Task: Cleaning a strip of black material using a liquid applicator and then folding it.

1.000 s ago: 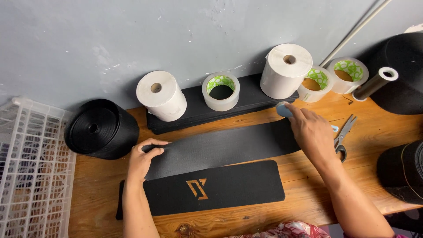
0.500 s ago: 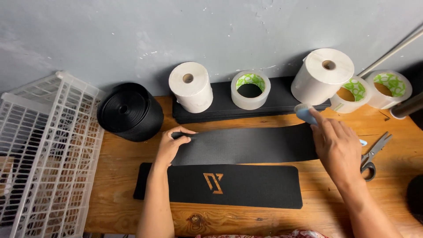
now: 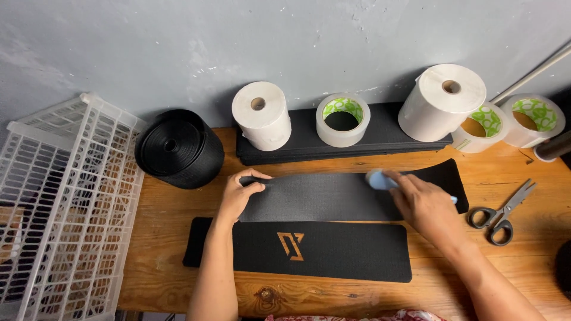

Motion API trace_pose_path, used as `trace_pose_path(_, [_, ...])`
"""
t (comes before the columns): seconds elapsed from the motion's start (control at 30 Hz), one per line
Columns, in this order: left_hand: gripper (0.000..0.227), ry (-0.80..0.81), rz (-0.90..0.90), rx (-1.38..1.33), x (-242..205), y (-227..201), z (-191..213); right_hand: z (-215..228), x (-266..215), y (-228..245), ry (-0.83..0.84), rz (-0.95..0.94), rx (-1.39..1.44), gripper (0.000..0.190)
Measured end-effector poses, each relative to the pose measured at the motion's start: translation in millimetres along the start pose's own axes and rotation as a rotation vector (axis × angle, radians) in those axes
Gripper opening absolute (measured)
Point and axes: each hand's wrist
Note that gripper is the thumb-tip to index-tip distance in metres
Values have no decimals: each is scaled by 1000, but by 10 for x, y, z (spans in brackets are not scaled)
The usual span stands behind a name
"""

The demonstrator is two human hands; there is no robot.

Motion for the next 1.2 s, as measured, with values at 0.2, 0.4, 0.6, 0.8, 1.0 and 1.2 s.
trace_pose_path(0.2, [24,6,-23,-33,59,166,-4,-220,-65,283,282,-43,305,42])
trace_pose_path(0.4, [26,11,-22,-9,16,48,3,-276,-109,-90,181,-163,-140,41])
trace_pose_path(0.6, [24,-5,-12,-53,37,173,-19,-296,-53,111,176,-162,97,39])
trace_pose_path(0.8, [22,6,-11,-34,-6,65,-9,-515,-136,-112,138,-150,-65,39])
trace_pose_path(1.0, [22,12,-8,-11,8,66,-28,-465,-94,-68,100,-195,37,40])
trace_pose_path(1.2, [26,22,1,-2,-56,-33,-12,-515,-110,-26,106,-156,-30,35])
Point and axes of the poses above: each hand's wrist, its own x-axis towards the middle knuckle, its own z-axis out of the back of the hand, y = z × x, and after that the axes turned 3 degrees about -y, right-handed
